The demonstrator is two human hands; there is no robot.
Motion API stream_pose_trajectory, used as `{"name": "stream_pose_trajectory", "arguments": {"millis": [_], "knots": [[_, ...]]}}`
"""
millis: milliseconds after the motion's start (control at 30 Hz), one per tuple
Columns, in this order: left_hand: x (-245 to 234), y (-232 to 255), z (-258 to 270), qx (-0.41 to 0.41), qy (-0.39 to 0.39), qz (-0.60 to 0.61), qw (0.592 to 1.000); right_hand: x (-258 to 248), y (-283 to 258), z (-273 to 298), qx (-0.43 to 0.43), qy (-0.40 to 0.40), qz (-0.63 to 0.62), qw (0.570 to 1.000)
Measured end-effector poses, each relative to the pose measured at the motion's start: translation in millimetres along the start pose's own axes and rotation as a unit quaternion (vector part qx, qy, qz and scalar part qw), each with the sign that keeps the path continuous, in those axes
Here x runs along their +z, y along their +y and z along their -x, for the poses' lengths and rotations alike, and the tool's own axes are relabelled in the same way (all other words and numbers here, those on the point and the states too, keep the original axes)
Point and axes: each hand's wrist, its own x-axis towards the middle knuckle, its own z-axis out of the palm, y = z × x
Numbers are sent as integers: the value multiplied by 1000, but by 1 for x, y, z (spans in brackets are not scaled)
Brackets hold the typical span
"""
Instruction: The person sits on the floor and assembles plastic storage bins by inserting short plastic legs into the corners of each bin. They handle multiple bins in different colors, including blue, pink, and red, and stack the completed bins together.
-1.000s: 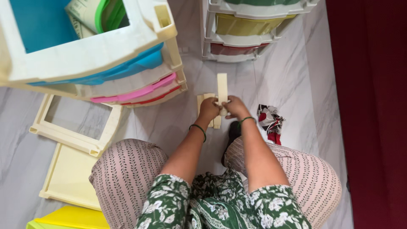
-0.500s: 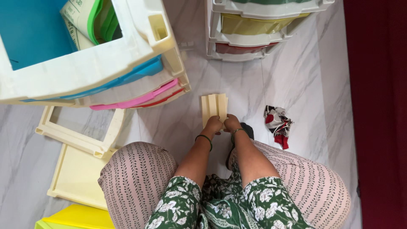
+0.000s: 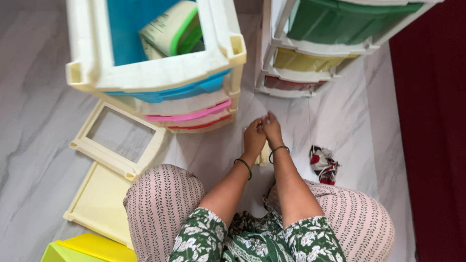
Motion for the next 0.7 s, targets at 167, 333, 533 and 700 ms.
{"name": "stream_pose_trajectory", "arguments": {"millis": [167, 333, 533, 700], "knots": [[-80, 150, 2, 231, 117, 58, 964, 23, -113, -3, -326, -39, -90, 940], [-161, 233, 13, 344, 225, 43, 910, 48, -177, 20, -384, -172, -183, 889], [-248, 224, -33, 209, 398, -29, 893, 59, -186, 14, -314, -142, -197, 918], [-258, 197, -68, 180, 362, -79, 911, 57, -192, 32, -289, -178, -170, 925]]}}
